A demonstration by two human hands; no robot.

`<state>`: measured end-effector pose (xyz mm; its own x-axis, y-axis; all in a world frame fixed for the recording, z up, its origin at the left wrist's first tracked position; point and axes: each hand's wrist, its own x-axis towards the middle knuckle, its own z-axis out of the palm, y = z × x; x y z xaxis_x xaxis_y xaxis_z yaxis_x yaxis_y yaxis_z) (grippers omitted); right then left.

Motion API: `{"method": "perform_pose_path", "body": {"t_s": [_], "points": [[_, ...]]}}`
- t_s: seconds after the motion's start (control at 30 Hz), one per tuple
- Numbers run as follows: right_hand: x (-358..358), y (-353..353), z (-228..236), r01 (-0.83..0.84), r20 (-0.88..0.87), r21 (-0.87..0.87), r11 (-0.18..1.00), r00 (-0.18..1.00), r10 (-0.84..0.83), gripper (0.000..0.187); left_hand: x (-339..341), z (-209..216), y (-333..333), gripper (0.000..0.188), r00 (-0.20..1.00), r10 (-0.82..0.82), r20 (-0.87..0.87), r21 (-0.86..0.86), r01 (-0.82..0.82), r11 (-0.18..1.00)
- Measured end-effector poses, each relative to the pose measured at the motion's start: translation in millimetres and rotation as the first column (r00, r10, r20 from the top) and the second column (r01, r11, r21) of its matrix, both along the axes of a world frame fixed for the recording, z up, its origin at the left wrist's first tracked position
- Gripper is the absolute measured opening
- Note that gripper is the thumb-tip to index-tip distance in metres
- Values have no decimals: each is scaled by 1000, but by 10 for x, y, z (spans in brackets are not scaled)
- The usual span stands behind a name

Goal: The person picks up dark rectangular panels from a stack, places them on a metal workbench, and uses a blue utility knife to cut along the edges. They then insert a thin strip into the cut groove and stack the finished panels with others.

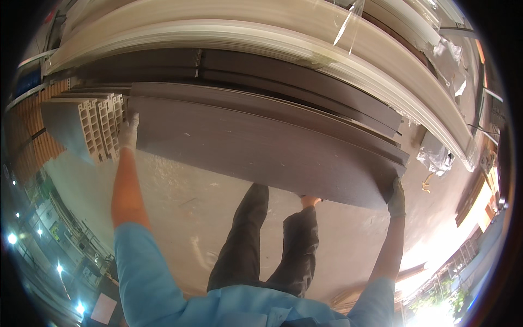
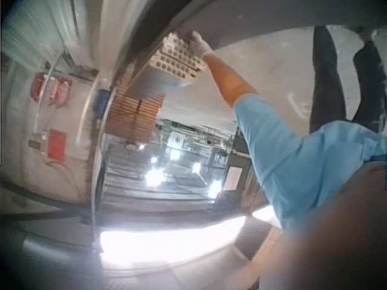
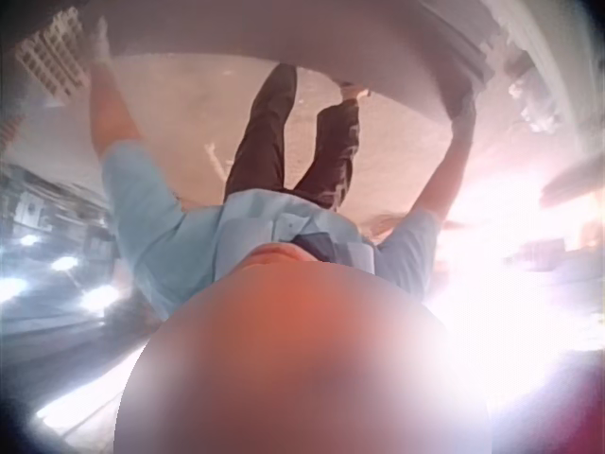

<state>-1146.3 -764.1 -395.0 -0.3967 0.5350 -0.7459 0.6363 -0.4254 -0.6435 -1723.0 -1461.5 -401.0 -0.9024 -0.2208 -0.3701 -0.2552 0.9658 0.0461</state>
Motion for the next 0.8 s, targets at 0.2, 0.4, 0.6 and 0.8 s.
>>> {"method": "perform_pose_path", "body": {"t_s": [0.2, 0.4, 0.6, 0.8], "points": [[357, 292, -96, 69, -51, -95, 993, 996, -74, 61, 286, 160, 296, 101, 993, -21, 119, 32, 17, 999], [446, 514, -18, -33, 107, -28, 999, 994, 36, 67, 143, 82, 512, 103, 996, 21, 87, 152, -34, 988], [504, 493, -131, 134, 5, -139, 981, 991, -135, 69, 13, -66, 460, 104, 984, 148, 95, 485, -176, 856], [445, 374, -313, 45, 318, 257, 965, 939, -129, 72, 41, 9, 503, 105, 959, 196, 205, 609, -282, 741]]}}
